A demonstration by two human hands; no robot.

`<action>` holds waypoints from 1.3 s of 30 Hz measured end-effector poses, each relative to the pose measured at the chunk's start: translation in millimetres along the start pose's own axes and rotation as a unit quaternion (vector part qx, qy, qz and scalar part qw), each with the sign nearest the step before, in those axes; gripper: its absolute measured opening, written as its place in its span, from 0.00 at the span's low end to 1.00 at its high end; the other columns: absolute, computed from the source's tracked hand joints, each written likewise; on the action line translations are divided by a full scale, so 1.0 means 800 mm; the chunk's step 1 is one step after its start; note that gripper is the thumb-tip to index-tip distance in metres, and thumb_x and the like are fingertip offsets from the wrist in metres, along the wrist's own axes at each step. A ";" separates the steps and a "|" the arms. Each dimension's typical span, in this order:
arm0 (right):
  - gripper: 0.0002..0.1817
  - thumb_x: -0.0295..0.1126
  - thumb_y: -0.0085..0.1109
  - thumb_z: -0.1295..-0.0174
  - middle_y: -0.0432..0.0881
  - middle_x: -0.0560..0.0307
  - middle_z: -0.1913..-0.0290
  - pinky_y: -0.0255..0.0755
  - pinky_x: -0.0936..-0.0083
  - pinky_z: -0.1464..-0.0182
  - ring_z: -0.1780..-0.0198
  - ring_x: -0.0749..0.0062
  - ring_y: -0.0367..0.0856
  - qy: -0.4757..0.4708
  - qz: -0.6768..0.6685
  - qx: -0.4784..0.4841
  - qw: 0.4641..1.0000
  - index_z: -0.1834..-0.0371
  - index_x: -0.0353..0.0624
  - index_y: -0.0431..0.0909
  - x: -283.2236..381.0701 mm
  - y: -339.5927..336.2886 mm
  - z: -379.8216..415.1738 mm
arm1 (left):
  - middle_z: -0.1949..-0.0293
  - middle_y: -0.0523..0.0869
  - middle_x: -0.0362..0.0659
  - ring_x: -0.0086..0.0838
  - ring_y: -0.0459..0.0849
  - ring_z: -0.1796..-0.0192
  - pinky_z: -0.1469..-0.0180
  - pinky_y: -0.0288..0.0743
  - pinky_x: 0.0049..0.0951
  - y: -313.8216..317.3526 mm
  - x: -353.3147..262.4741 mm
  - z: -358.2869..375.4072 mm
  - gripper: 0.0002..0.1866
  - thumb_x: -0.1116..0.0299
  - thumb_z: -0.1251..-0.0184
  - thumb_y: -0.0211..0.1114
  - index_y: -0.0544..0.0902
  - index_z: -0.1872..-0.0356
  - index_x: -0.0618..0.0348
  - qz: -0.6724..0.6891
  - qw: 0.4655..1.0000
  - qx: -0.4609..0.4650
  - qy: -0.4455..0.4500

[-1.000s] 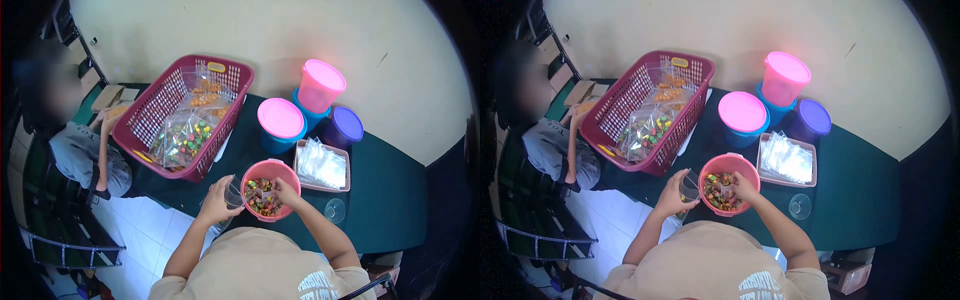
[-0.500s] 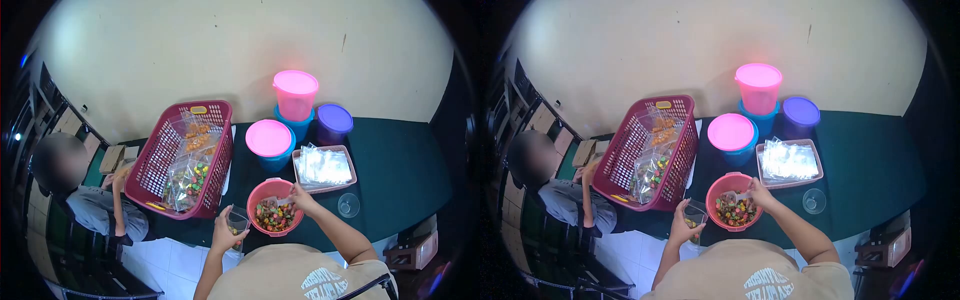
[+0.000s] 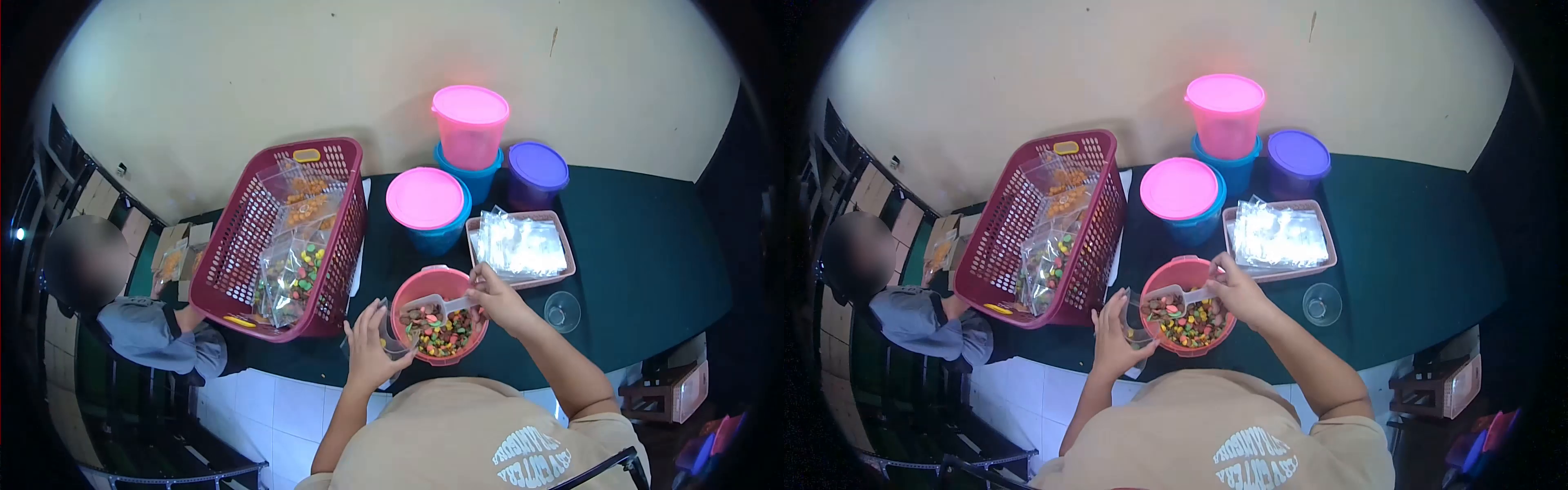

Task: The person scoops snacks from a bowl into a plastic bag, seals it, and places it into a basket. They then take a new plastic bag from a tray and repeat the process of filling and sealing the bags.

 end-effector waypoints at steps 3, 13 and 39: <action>0.08 0.25 0.47 0.32 0.74 0.53 0.72 0.72 0.80 0.85 0.78 0.75 0.77 -0.045 0.093 0.025 0.994 0.54 0.42 0.59 0.017 0.008 0.001 | 0.31 0.60 0.47 0.44 0.61 0.30 0.33 0.36 0.70 0.001 -0.013 -0.003 0.54 0.53 0.65 0.78 0.55 0.34 0.49 0.023 1.000 0.004 -0.002; 0.11 0.25 0.56 0.43 0.80 0.54 0.60 0.73 0.64 0.58 0.59 0.58 0.79 -0.406 0.533 0.088 0.737 0.58 0.45 0.70 0.123 0.086 0.049 | 0.32 0.61 0.53 0.45 0.66 0.34 0.32 0.49 0.58 0.008 -0.019 -0.020 0.54 0.62 0.60 0.77 0.49 0.33 0.52 0.296 0.951 -0.087 0.011; 0.04 0.21 0.52 0.39 0.81 0.44 0.66 0.73 0.63 0.59 0.61 0.49 0.81 0.058 0.375 -0.482 0.790 0.61 0.38 0.72 -0.199 -0.232 0.132 | 0.30 0.52 0.63 0.60 0.55 0.30 0.28 0.51 0.53 -0.059 -0.007 -0.078 0.52 0.52 0.55 0.73 0.51 0.29 0.40 0.782 0.614 -0.087 0.061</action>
Point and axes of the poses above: each hand's wrist, its own z-axis away from the middle knuckle, its own y-axis out of the palm, x = y × z, the point moved 1 cm from there along -z, towards the middle knuckle
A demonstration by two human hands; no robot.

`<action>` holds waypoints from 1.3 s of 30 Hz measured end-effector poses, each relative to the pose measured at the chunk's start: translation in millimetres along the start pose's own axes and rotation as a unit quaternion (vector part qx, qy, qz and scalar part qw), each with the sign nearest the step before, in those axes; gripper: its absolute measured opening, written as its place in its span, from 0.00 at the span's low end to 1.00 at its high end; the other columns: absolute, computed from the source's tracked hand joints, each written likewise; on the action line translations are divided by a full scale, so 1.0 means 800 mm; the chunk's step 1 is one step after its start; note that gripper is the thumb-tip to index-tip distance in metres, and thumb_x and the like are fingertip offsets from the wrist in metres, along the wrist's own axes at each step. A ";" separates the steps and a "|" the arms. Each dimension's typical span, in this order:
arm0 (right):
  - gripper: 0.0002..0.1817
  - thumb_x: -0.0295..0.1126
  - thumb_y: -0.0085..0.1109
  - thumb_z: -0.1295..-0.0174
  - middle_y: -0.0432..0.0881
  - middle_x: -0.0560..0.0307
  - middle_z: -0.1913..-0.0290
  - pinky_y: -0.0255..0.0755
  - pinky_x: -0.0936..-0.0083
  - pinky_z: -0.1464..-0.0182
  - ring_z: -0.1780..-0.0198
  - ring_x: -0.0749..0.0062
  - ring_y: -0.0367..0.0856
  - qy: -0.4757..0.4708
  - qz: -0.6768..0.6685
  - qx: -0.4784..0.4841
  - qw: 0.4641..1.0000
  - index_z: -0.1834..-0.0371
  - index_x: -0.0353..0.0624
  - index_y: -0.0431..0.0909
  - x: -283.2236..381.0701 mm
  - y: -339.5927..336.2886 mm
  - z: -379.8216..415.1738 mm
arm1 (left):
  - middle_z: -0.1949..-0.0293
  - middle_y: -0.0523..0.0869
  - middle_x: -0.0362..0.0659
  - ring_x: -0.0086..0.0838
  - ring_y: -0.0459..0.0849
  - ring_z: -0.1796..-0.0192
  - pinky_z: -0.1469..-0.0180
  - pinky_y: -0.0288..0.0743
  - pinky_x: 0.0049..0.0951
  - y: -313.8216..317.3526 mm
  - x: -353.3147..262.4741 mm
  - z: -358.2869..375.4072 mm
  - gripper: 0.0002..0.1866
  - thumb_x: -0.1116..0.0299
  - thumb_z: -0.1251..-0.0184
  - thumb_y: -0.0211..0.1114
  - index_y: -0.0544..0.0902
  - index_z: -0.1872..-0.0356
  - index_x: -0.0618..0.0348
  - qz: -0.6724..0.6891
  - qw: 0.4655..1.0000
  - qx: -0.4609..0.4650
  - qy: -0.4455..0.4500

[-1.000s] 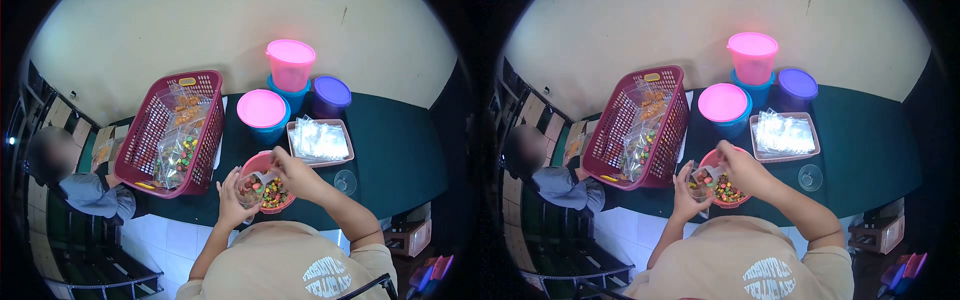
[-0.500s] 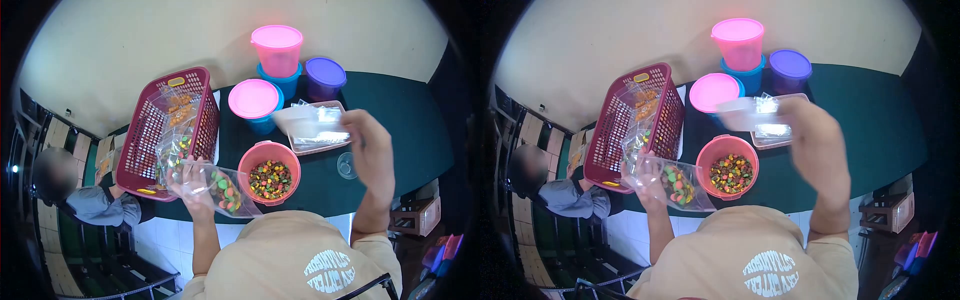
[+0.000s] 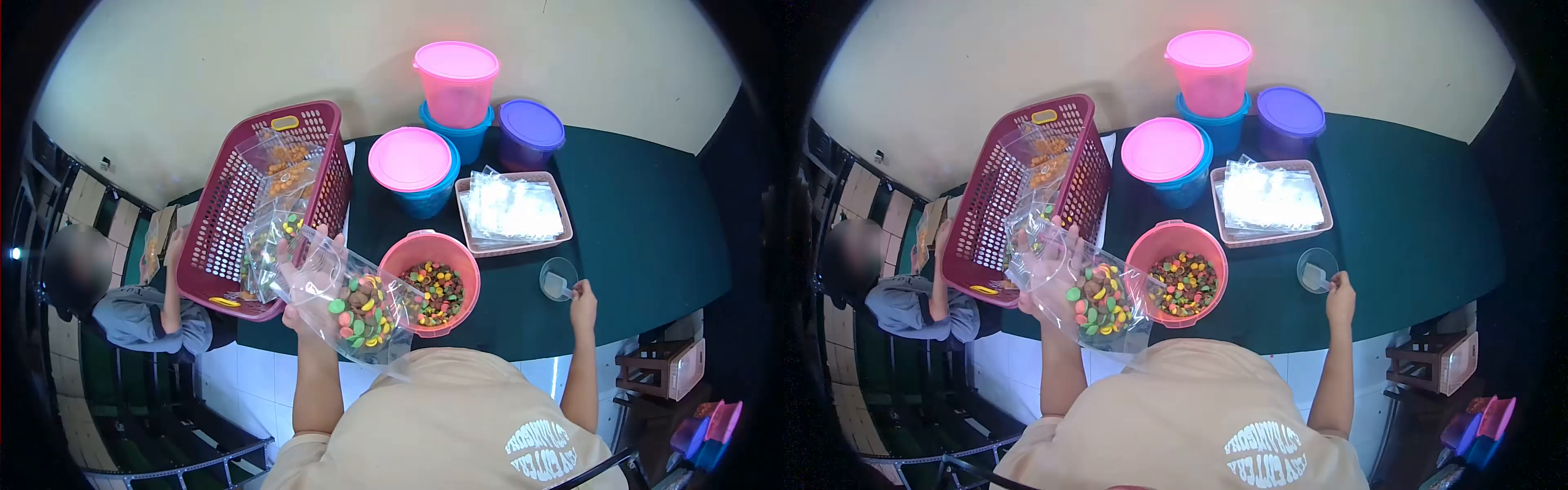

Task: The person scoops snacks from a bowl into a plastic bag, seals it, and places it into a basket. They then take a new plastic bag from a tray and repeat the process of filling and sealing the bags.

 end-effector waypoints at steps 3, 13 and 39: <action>0.05 0.24 0.53 0.39 0.81 0.43 0.66 0.72 0.59 0.59 0.61 0.44 0.80 -0.004 0.015 -0.007 1.000 0.60 0.40 0.72 -0.022 0.022 -0.005 | 0.29 0.49 0.63 0.61 0.53 0.29 0.28 0.51 0.54 0.010 -0.010 0.003 0.52 0.53 0.55 0.73 0.51 0.29 0.39 0.011 0.999 -0.009 0.035; 0.15 0.29 0.61 0.49 0.78 0.51 0.47 0.60 0.56 0.42 0.44 0.54 0.72 -0.318 0.025 -0.070 0.945 0.56 0.44 0.79 0.212 0.046 -0.002 | 0.29 0.48 0.65 0.62 0.50 0.28 0.28 0.49 0.55 0.029 -0.062 0.024 0.51 0.66 0.54 0.73 0.51 0.29 0.42 -0.110 0.900 -0.388 0.166; 0.12 0.30 0.56 0.50 0.76 0.64 0.64 0.63 0.58 0.45 0.57 0.70 0.75 -0.684 0.055 0.153 0.711 0.60 0.48 0.76 0.257 0.082 0.096 | 0.32 0.58 0.63 0.56 0.61 0.32 0.28 0.51 0.50 -0.039 -0.037 0.053 0.49 0.54 0.53 0.74 0.51 0.34 0.43 -0.193 0.956 -0.195 0.105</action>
Point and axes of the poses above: each hand's wrist, its own z-axis away from the middle knuckle, its own y-axis out of the palm, x = y × z, the point moved 1 cm from there along -z, towards the middle knuckle
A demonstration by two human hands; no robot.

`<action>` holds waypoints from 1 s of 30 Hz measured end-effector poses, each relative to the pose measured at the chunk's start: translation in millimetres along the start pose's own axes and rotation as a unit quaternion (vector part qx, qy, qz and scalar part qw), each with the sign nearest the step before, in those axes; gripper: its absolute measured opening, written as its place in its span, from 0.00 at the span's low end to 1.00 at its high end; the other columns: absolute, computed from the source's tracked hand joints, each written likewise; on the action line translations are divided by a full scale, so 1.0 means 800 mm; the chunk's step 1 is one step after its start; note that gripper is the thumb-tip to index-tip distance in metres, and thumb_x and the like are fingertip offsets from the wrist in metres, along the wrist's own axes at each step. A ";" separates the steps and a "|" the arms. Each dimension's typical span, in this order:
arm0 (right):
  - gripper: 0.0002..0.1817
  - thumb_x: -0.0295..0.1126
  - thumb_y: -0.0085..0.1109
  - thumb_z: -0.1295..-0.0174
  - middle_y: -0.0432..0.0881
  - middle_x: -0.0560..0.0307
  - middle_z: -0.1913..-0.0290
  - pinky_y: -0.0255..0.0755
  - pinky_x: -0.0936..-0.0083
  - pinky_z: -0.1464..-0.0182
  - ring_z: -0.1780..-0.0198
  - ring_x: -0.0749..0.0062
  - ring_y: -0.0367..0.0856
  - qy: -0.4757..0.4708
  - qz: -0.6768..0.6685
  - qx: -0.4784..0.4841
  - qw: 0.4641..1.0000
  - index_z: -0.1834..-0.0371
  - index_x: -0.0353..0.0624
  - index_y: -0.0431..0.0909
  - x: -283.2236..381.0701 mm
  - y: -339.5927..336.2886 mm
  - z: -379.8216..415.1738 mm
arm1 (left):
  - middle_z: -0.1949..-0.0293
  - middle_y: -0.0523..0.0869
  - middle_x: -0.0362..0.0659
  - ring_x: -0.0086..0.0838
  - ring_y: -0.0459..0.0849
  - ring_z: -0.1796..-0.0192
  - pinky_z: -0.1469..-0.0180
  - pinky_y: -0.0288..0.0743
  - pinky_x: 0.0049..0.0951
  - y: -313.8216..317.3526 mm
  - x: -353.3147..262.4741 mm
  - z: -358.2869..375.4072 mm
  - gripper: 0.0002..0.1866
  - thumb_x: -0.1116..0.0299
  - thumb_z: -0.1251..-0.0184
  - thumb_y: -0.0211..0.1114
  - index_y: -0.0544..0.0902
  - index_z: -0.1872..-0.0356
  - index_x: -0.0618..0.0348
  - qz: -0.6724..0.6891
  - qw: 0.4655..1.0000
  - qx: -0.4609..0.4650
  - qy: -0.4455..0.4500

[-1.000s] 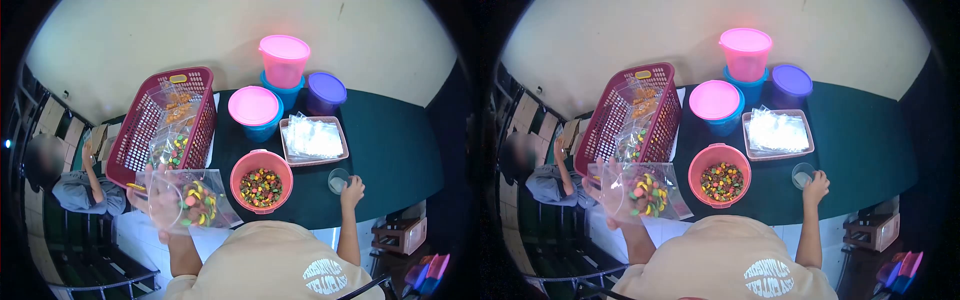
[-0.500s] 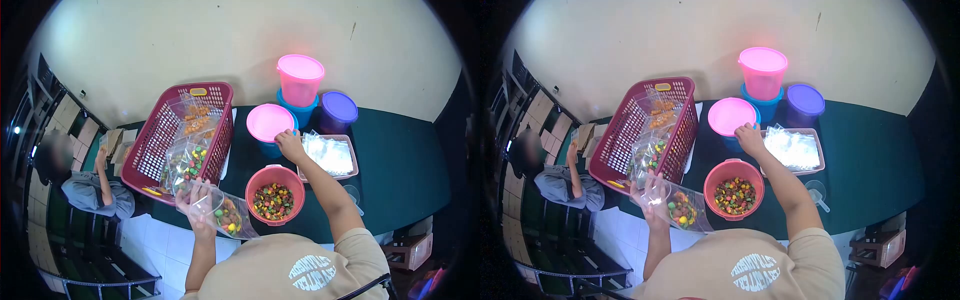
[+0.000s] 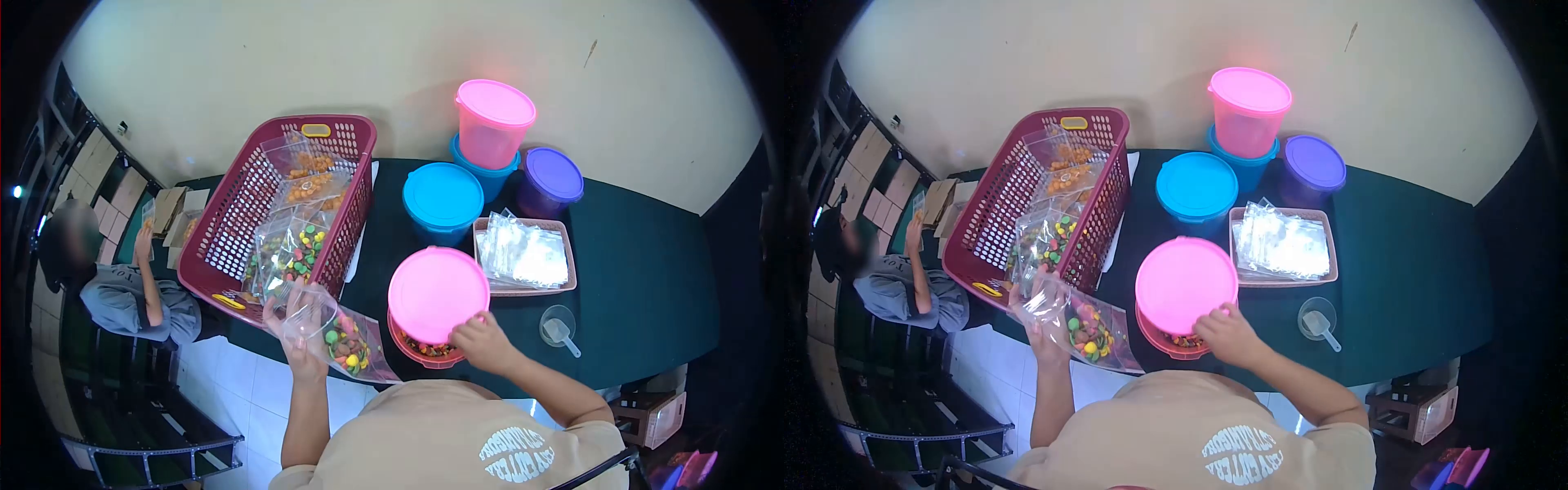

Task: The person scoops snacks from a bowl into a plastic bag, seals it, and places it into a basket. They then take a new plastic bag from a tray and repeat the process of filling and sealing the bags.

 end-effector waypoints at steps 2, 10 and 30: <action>0.12 0.31 0.57 0.50 0.76 0.65 0.64 0.63 0.58 0.45 0.58 0.71 0.75 0.002 -0.010 0.010 1.000 0.60 0.48 0.76 0.016 0.000 0.018 | 0.32 0.57 0.62 0.56 0.60 0.31 0.29 0.53 0.48 0.014 0.005 -0.006 0.48 0.51 0.50 0.72 0.51 0.32 0.42 -0.013 0.999 0.047 0.009; 0.09 0.35 0.62 0.46 0.77 0.66 0.62 0.62 0.58 0.44 0.58 0.73 0.74 0.036 -0.047 0.007 0.998 0.62 0.49 0.77 0.041 0.003 0.029 | 0.31 0.56 0.62 0.57 0.59 0.31 0.27 0.49 0.49 0.040 0.012 -0.012 0.49 0.49 0.52 0.74 0.52 0.32 0.42 -0.008 0.996 0.084 -0.011; 0.25 0.20 0.68 0.50 0.80 0.56 0.54 0.76 0.73 0.49 0.52 0.73 0.79 0.246 -0.671 -0.024 0.699 0.47 0.34 0.71 0.011 -0.080 -0.066 | 0.32 0.60 0.63 0.57 0.65 0.33 0.32 0.60 0.51 0.122 0.050 -0.043 0.53 0.31 0.49 0.62 0.50 0.29 0.51 0.139 0.907 0.286 -0.277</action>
Point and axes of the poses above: each hand's wrist, its own z-axis away from the middle knuckle, its own y-axis out of the palm, x = y × z, the point moved 1 cm from there along -z, towards the middle knuckle
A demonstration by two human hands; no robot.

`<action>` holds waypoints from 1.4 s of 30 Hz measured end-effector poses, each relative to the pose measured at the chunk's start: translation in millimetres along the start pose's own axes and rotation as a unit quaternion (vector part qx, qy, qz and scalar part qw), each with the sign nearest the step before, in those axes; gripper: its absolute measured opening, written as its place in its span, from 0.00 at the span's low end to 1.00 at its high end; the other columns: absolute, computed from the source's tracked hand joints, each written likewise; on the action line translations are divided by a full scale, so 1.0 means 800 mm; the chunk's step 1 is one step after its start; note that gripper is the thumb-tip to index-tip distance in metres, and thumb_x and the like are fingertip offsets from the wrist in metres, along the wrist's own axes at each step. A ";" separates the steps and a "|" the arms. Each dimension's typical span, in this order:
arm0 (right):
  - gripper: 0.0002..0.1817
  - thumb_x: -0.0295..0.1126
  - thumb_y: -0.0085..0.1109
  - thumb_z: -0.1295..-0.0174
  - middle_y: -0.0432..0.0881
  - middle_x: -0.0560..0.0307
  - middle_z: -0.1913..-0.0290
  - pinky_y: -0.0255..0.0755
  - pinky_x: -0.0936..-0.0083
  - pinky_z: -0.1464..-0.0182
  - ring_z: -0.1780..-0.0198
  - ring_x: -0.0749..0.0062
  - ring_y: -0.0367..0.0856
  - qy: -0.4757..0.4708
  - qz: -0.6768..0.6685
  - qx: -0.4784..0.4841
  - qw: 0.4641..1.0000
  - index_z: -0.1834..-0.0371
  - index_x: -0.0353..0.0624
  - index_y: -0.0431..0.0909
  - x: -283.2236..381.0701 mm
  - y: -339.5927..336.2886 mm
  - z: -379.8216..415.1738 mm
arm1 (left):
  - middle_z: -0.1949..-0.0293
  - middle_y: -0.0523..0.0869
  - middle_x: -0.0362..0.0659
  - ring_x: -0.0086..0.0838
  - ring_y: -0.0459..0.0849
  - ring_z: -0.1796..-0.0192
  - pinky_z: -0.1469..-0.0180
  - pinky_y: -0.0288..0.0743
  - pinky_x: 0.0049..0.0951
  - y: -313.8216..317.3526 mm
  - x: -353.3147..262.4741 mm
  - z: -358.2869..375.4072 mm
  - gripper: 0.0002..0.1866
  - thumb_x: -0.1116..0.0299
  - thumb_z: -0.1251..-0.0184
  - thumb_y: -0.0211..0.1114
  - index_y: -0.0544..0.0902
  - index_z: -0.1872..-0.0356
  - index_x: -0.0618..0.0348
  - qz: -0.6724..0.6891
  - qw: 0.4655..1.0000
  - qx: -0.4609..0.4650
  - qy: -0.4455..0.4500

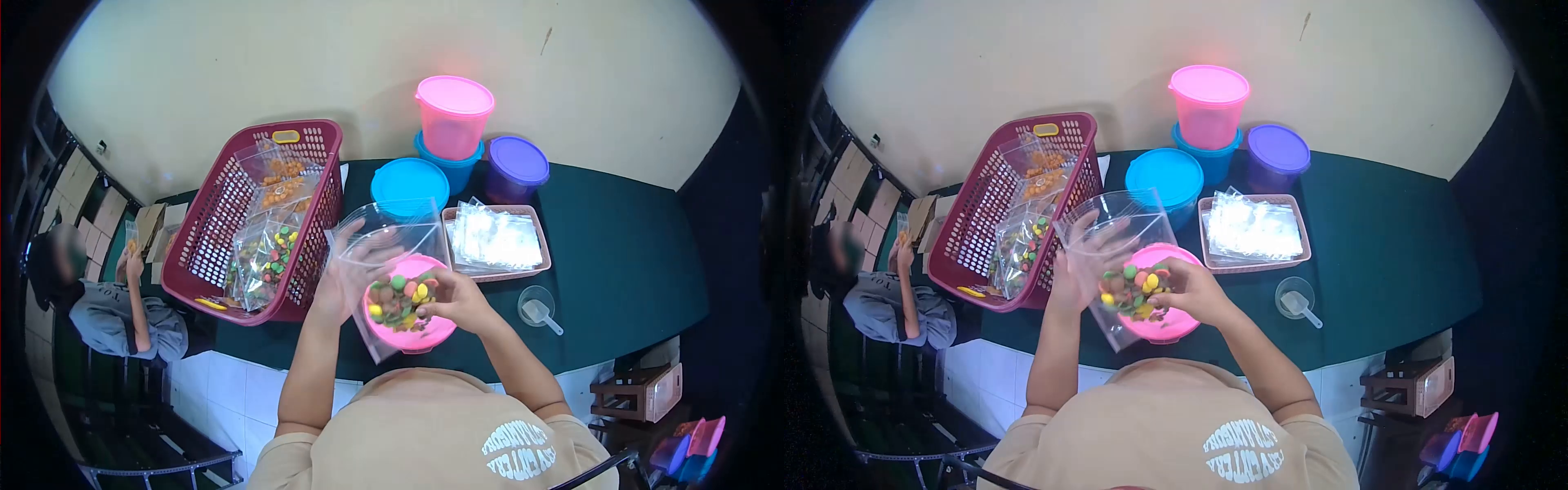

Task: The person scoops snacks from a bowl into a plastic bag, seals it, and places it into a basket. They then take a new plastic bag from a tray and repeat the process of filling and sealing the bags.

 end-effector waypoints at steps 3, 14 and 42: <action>0.25 0.17 0.69 0.53 0.81 0.55 0.56 0.78 0.77 0.54 0.56 0.75 0.81 -0.046 0.003 -0.131 0.990 0.49 0.33 0.73 -0.005 -0.002 0.013 | 0.40 0.73 0.56 0.41 0.77 0.41 0.40 0.72 0.41 0.003 0.008 0.028 0.42 0.50 0.45 0.71 0.59 0.36 0.57 -0.190 0.982 0.008 -0.012; 0.14 0.25 0.62 0.40 0.83 0.52 0.56 0.80 0.78 0.58 0.57 0.73 0.82 -0.130 -0.078 -0.163 0.975 0.51 0.32 0.76 -0.008 0.002 0.030 | 0.50 0.80 0.48 0.30 0.80 0.48 0.45 0.75 0.30 0.010 0.044 0.063 0.18 0.79 0.40 0.65 0.72 0.49 0.67 -0.335 0.939 -0.064 -0.053; 0.16 0.26 0.55 0.35 0.80 0.42 0.49 0.74 0.69 0.46 0.48 0.63 0.81 -0.224 -0.086 -0.194 0.951 0.47 0.29 0.71 -0.012 0.024 0.062 | 0.63 0.86 0.52 0.33 0.85 0.58 0.53 0.76 0.31 0.023 0.048 0.085 0.13 0.66 0.31 0.59 0.76 0.56 0.69 -0.337 0.918 -0.060 0.202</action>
Point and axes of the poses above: each hand's wrist, its own z-axis away from the middle knuckle, its own y-axis out of the palm, x = y × z, the point moved 1 cm from there along -z, towards the middle knuckle
